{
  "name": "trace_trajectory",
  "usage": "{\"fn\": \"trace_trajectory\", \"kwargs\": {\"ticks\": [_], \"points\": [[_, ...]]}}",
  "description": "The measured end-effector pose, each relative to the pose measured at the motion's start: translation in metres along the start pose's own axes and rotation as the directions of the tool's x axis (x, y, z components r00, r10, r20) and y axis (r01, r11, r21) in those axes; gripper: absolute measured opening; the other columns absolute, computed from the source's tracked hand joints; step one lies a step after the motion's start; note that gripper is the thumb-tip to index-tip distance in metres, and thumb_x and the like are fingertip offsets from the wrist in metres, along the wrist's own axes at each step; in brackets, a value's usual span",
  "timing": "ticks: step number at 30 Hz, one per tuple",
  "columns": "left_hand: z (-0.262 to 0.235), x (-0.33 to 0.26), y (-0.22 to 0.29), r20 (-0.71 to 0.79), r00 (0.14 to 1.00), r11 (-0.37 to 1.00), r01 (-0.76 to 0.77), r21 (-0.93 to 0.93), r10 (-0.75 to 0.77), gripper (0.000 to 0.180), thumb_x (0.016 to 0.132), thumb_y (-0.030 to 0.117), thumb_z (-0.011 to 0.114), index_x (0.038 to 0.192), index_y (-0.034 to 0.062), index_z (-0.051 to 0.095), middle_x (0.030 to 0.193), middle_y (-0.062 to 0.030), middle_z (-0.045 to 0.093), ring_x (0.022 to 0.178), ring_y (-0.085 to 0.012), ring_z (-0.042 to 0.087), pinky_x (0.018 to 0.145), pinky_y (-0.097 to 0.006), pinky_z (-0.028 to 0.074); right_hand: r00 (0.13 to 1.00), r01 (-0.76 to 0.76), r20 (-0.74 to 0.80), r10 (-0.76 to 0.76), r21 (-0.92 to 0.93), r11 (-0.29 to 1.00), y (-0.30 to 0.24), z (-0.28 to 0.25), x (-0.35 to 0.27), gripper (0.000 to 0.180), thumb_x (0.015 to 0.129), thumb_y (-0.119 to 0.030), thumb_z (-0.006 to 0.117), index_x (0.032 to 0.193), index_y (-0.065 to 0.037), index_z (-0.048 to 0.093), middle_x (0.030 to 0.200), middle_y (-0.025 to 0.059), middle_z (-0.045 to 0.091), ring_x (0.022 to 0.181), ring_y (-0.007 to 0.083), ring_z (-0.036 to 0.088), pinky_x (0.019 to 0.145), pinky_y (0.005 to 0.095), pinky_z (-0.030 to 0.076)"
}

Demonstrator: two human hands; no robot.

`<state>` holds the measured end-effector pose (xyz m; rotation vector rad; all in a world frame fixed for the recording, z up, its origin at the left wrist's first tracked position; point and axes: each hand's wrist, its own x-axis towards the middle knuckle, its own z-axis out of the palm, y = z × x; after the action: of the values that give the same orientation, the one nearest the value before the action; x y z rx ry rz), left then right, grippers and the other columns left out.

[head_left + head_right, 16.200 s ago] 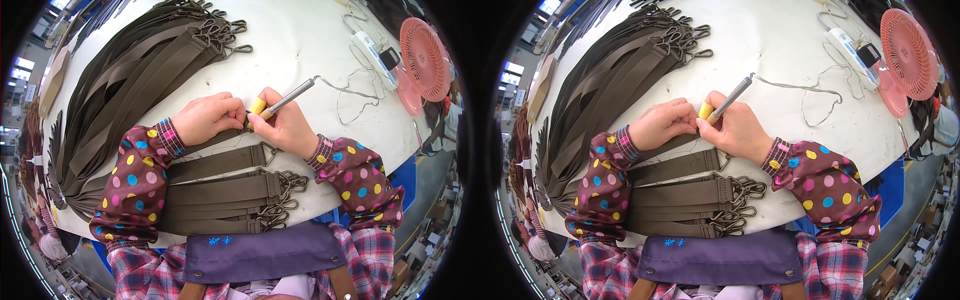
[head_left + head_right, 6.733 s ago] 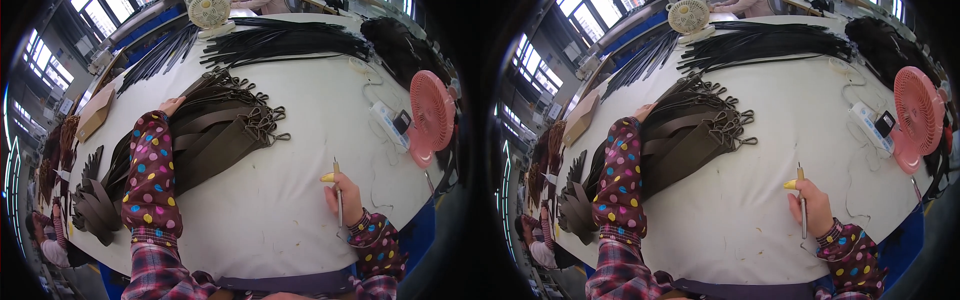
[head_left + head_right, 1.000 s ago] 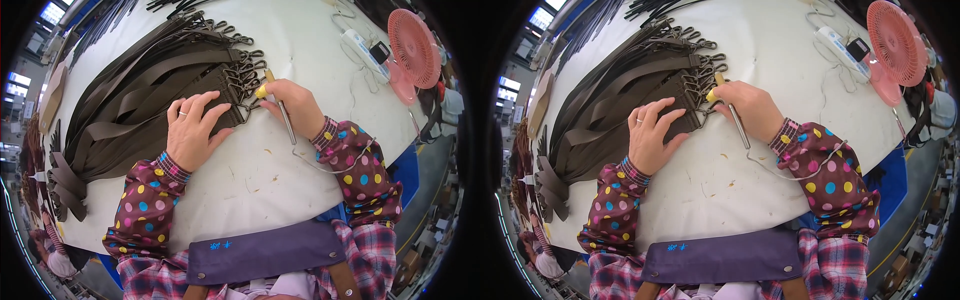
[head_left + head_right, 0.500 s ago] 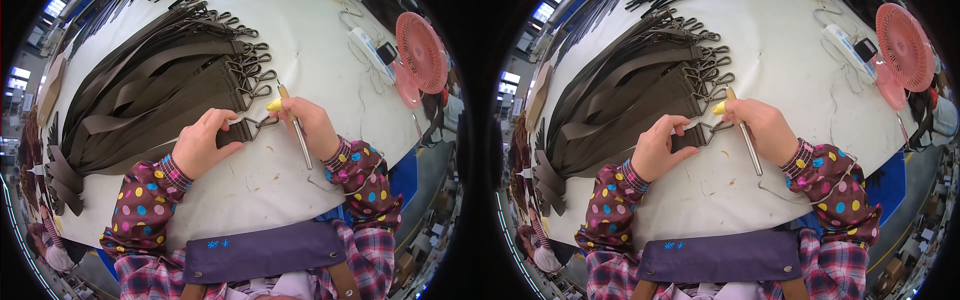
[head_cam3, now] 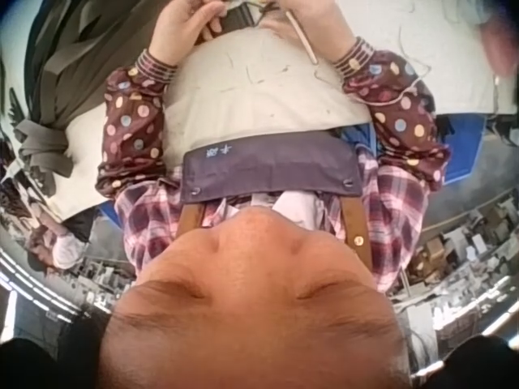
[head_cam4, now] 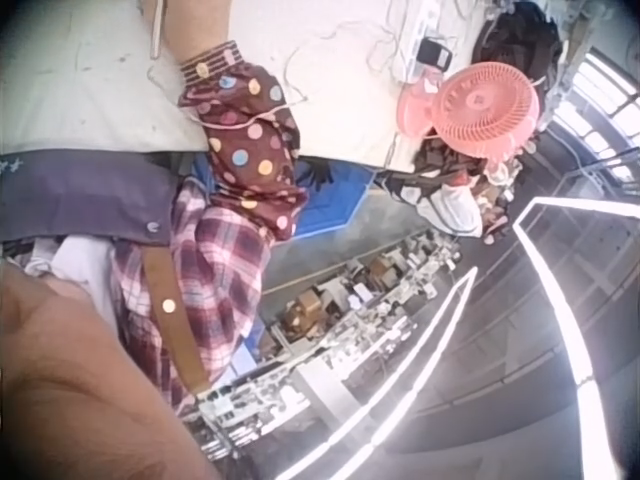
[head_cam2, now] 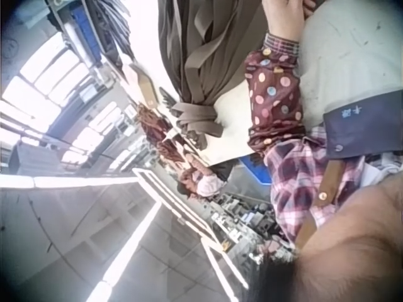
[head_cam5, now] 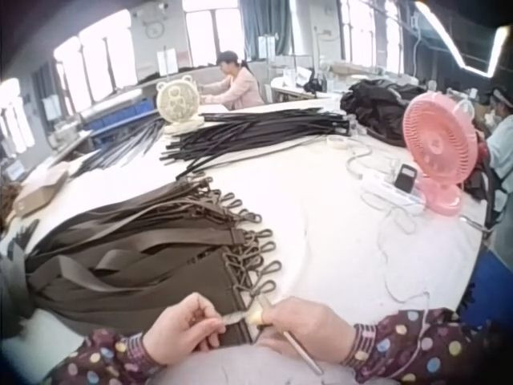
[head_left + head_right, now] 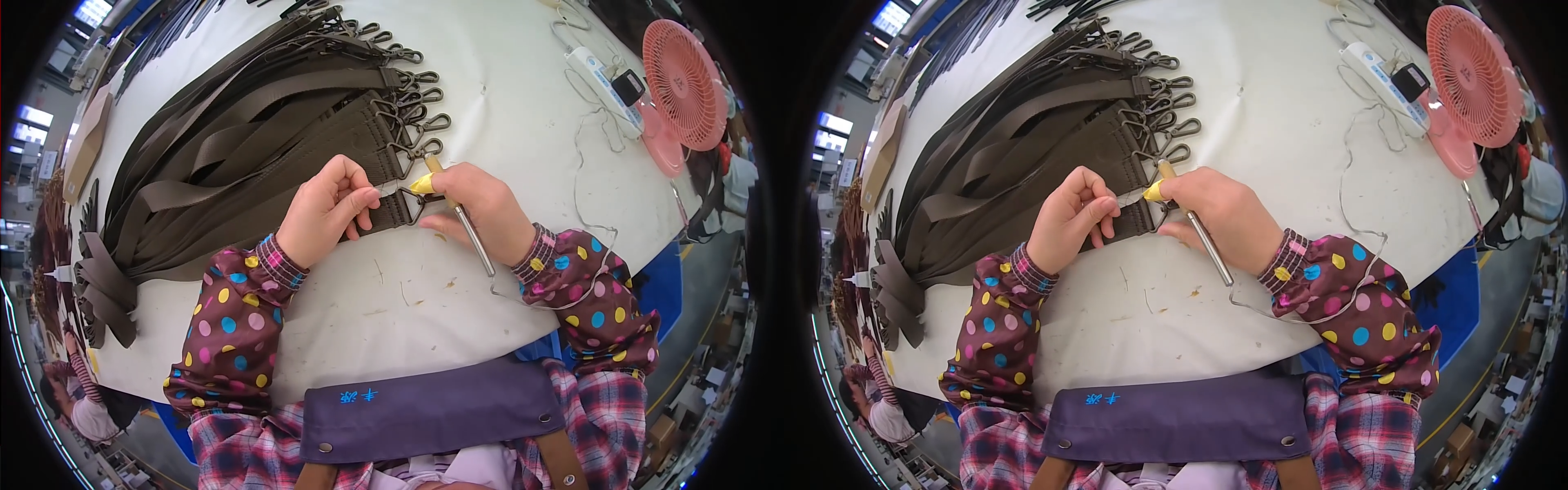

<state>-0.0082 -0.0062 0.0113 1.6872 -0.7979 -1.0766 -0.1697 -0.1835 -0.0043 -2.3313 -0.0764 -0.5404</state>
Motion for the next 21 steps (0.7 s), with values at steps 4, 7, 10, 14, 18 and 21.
{"fn": "trace_trajectory", "kwargs": {"ticks": [4,7,10,14,18,21], "points": [[0.004,0.004,-0.006,-0.098,0.981,0.978,-0.177,-0.106,0.167,0.01,0.096,0.011,0.051,0.095,0.0039,0.044,0.094,-0.0071,0.064,0.083,-0.0084,0.061,0.061,-0.021,0.052,1.0,-0.024,0.019,0.024,0.003,1.0,-0.004,0.004,0.005,0.038,0.071,-0.009,0.079,0.102,-0.004,0.059,0.093,0.0125,0.062,0.081,0.0253,0.063,0.071,0.0301,0.051],[0.008,0.009,-0.006,-0.134,0.964,0.948,-0.253,-0.192,0.23,0.009,0.097,0.011,0.049,0.095,0.0045,0.044,0.107,-0.011,0.062,0.083,-0.0091,0.061,0.062,-0.021,0.052,0.994,-0.016,-0.105,0.028,0.11,0.994,-0.003,0.014,0.008,0.03,0.076,-0.016,0.075,0.099,-0.007,0.059,0.085,0.0071,0.063,0.076,0.0254,0.06,0.067,0.0338,0.05],[0.006,0.008,-0.004,-0.223,0.96,0.921,-0.236,-0.309,0.171,0.012,0.096,0.012,0.052,0.099,0.0039,0.044,0.116,-0.0119,0.058,0.085,-0.0093,0.059,0.062,-0.021,0.052,0.994,-0.089,-0.069,0.089,0.002,0.996,0.002,0.018,0.007,0.027,0.077,-0.016,0.074,0.098,-0.008,0.059,0.082,0.0056,0.063,0.076,0.0245,0.061,0.065,0.0344,0.05],[-0.009,-0.006,-0.005,-0.133,0.952,0.948,-0.245,0.203,0.275,0.027,0.087,0.012,0.065,0.107,0.0046,0.048,0.114,-0.0069,0.058,0.092,-0.0108,0.056,0.07,-0.022,0.05,0.998,-0.037,-0.056,0.037,0.005,0.999,-0.006,0.01,0.008,0.027,0.076,-0.009,0.074,0.097,-0.004,0.06,0.083,0.0087,0.063,0.077,0.0242,0.062,0.066,0.0319,0.05],[-0.004,-0.029,-0.006,-0.007,0.873,0.546,-0.299,0.783,0.487,0.04,0.069,0.019,0.078,0.099,0.0067,0.055,0.096,-0.0057,0.056,0.086,-0.0221,0.056,0.071,-0.032,0.048,0.989,0.1,-0.104,-0.11,-0.095,0.99,-0.012,0.011,0.013,0.026,0.074,-0.008,0.075,0.095,-0.004,0.059,0.08,0.008,0.061,0.074,0.0252,0.058,0.067,0.0318,0.048],[-0.003,-0.037,-0.006,-0.046,0.903,0.477,-0.181,0.86,0.426,0.04,0.068,0.024,0.079,0.094,0.0065,0.054,0.09,-0.0061,0.055,0.083,-0.0236,0.055,0.07,-0.033,0.046,0.999,0.035,-0.025,-0.037,-0.059,0.998,-0.013,0.019,0.01,0.024,0.076,-0.006,0.074,0.093,-0.005,0.057,0.083,0.0077,0.06,0.078,0.021,0.058,0.071,0.0298,0.047]]}}
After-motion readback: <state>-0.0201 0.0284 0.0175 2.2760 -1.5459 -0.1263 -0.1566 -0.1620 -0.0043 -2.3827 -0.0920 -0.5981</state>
